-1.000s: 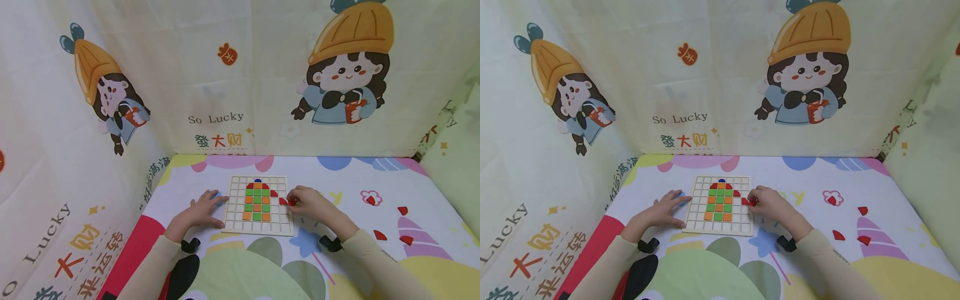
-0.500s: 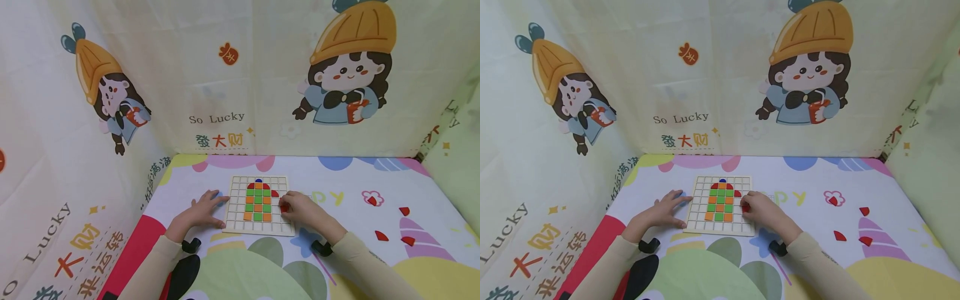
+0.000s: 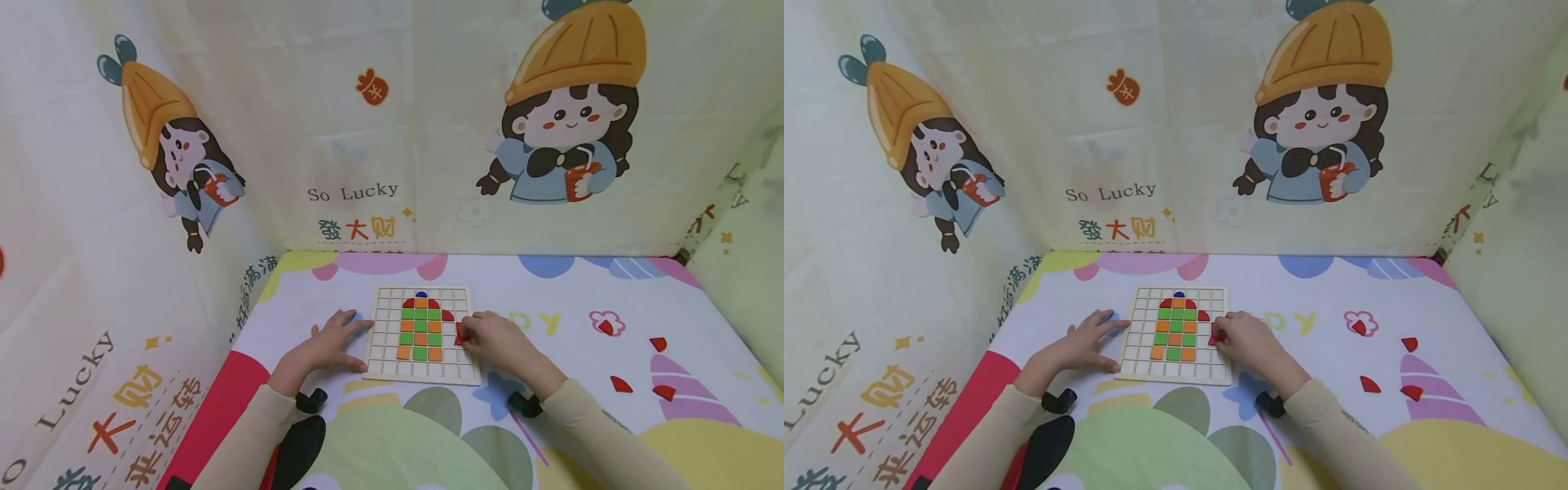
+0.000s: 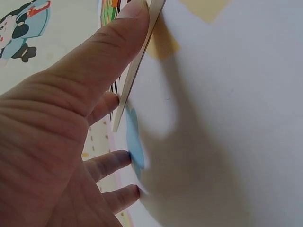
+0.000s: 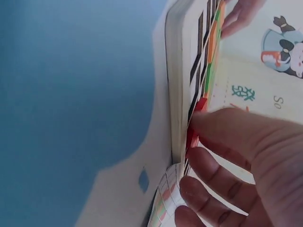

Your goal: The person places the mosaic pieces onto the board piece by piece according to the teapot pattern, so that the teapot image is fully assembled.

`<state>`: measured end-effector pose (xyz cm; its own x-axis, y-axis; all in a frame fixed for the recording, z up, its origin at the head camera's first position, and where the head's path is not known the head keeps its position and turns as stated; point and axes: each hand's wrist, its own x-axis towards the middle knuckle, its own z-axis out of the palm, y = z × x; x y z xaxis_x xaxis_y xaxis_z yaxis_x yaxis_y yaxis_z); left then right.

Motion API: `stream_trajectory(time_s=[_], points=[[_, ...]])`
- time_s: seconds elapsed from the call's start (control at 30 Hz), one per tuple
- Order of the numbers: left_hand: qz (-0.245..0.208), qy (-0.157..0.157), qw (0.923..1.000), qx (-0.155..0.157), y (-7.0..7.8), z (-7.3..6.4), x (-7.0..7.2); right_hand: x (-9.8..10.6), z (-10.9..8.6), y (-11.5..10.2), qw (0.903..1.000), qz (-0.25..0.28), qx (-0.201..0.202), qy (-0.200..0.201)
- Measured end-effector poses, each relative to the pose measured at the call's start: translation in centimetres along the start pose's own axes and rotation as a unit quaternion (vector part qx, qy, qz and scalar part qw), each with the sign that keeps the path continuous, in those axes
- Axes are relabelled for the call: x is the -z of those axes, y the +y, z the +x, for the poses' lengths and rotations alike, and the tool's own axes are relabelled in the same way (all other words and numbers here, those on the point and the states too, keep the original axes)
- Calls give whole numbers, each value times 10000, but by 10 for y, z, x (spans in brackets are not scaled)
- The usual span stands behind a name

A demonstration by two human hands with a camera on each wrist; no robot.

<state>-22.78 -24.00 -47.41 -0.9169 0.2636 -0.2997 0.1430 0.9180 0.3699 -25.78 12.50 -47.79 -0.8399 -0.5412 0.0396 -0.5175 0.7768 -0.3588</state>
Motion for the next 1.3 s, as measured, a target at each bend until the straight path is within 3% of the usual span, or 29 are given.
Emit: stream_trajectory(time_s=[0.67, 0.93, 1.17, 1.3], points=[[67, 19, 10000, -10, -2, -1, 0, 6, 1, 2, 9959, 312, 839, -162], [3, 50, 10000, -4, 0, -4, 3, 6, 4, -1, 9959, 557, 685, -180], [-67, -4, 10000, -17, 0, -4, 3, 8, 0, -2, 9961, 835, 153, -242], [-75, 3, 10000, -36, 0, -4, 3, 8, -9, 6, 9980, 396, 458, 173]])
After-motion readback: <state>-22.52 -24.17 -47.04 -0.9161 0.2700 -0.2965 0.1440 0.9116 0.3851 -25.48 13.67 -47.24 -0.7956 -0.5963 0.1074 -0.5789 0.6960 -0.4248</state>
